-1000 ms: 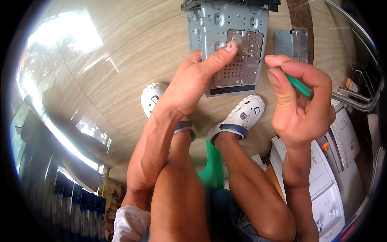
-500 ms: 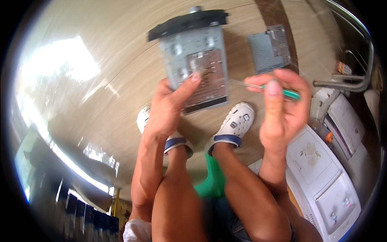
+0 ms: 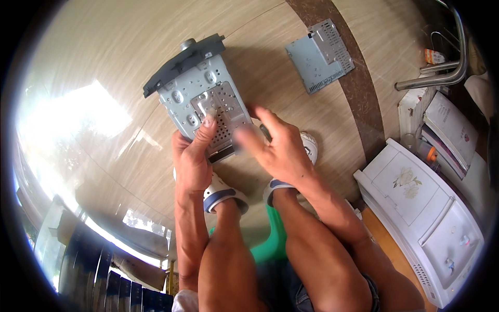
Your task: The person uses a screwdriver to remove screws from the metal casing of an electronic device. They then detach the casing to reveal the internal circuit board and components, and finally reattach the casing.
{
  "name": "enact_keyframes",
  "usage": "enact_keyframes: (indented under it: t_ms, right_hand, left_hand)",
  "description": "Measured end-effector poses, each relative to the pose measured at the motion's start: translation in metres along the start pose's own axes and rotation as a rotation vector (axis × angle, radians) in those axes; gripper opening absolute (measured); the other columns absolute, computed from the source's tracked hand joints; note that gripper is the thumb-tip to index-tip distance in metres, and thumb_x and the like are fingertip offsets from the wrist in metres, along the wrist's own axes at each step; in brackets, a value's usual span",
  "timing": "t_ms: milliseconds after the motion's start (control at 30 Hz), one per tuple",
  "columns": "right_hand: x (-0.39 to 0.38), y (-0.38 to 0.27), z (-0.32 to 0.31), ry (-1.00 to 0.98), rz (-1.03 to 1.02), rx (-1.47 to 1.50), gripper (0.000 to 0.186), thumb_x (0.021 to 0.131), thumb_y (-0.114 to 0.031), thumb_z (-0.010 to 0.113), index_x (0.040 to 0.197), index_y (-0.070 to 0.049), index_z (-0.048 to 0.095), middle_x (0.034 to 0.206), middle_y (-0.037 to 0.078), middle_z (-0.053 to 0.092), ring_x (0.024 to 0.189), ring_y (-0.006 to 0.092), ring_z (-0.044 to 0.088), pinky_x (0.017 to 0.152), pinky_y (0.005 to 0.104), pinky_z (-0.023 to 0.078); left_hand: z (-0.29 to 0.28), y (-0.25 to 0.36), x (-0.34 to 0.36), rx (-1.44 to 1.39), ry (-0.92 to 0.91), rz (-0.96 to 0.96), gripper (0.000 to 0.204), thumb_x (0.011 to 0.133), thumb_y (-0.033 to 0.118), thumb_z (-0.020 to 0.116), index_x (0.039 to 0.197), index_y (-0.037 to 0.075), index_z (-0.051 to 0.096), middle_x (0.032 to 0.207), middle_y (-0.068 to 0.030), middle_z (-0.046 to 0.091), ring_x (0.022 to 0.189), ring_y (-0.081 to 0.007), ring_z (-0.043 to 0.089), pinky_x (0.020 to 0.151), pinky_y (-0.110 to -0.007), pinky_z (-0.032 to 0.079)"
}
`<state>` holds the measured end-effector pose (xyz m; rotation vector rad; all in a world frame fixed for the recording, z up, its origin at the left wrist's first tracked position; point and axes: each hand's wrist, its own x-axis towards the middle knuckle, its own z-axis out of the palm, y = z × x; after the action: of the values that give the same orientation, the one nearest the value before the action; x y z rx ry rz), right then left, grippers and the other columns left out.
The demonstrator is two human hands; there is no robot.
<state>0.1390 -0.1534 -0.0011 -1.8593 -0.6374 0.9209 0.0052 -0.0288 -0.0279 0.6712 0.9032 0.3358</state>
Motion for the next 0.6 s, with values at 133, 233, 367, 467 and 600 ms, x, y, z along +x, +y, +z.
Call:
enact_keyframes:
  t_ms: [133, 233, 367, 467, 600]
  right_hand:
    - [0.004, -0.004, 0.019, -0.148, -0.11, 0.033, 0.054, 0.096, -0.035, 0.067, 0.132, 0.005, 0.053, 0.111, 0.023, 0.069, 0.102, 0.0296, 0.07, 0.083, 0.0364, 0.054]
    - [0.006, -0.001, 0.018, -0.218, -0.001, 0.225, 0.055, 0.099, -0.034, 0.064, 0.137, 0.004, 0.05, 0.115, 0.022, 0.069, 0.106, 0.0232, 0.068, 0.087, 0.0338, 0.053]
    - [0.02, 0.021, 0.037, -0.303, 0.083, 0.365, 0.046, 0.102, -0.025, 0.059, 0.139, 0.001, 0.051, 0.117, 0.015, 0.069, 0.108, 0.0171, 0.063, 0.094, 0.0313, 0.049]
    - [0.023, 0.033, 0.037, -0.333, 0.261, 0.466, 0.038, 0.102, -0.02, 0.056, 0.134, 0.001, 0.054, 0.111, 0.008, 0.068, 0.101, 0.0145, 0.061, 0.091, 0.0298, 0.048]
    - [0.025, 0.04, 0.039, -0.321, 0.333, 0.468, 0.03, 0.103, -0.019, 0.054, 0.126, 0.001, 0.056, 0.093, 0.001, 0.062, 0.084, 0.0081, 0.056, 0.075, 0.0258, 0.047]
  left_hand:
    - [0.01, 0.047, -0.018, 0.352, 0.084, 0.132, 0.026, 0.096, 0.019, 0.065, 0.102, -0.006, 0.069, 0.089, -0.0064, 0.071, 0.08, -0.0115, 0.064, 0.072, -0.027, 0.051]
    - [0.013, 0.05, -0.017, 0.406, 0.091, 0.109, 0.028, 0.095, 0.019, 0.064, 0.106, -0.006, 0.067, 0.09, -0.0082, 0.07, 0.078, -0.0134, 0.063, 0.071, -0.028, 0.05]
    - [0.016, 0.046, -0.013, 0.605, 0.211, 0.082, 0.028, 0.098, 0.019, 0.064, 0.109, -0.007, 0.066, 0.095, -0.0091, 0.07, 0.085, -0.0138, 0.061, 0.076, -0.029, 0.048]
    - [0.018, 0.035, -0.006, 0.732, 0.231, 0.112, 0.026, 0.098, 0.016, 0.061, 0.107, -0.008, 0.065, 0.087, -0.01, 0.07, 0.079, -0.0128, 0.06, 0.072, -0.031, 0.049]
    - [0.017, 0.022, 0.005, 0.849, 0.264, 0.237, 0.027, 0.092, 0.019, 0.059, 0.094, -0.008, 0.062, 0.081, -0.0282, 0.066, 0.077, -0.0456, 0.065, 0.069, -0.05, 0.05]
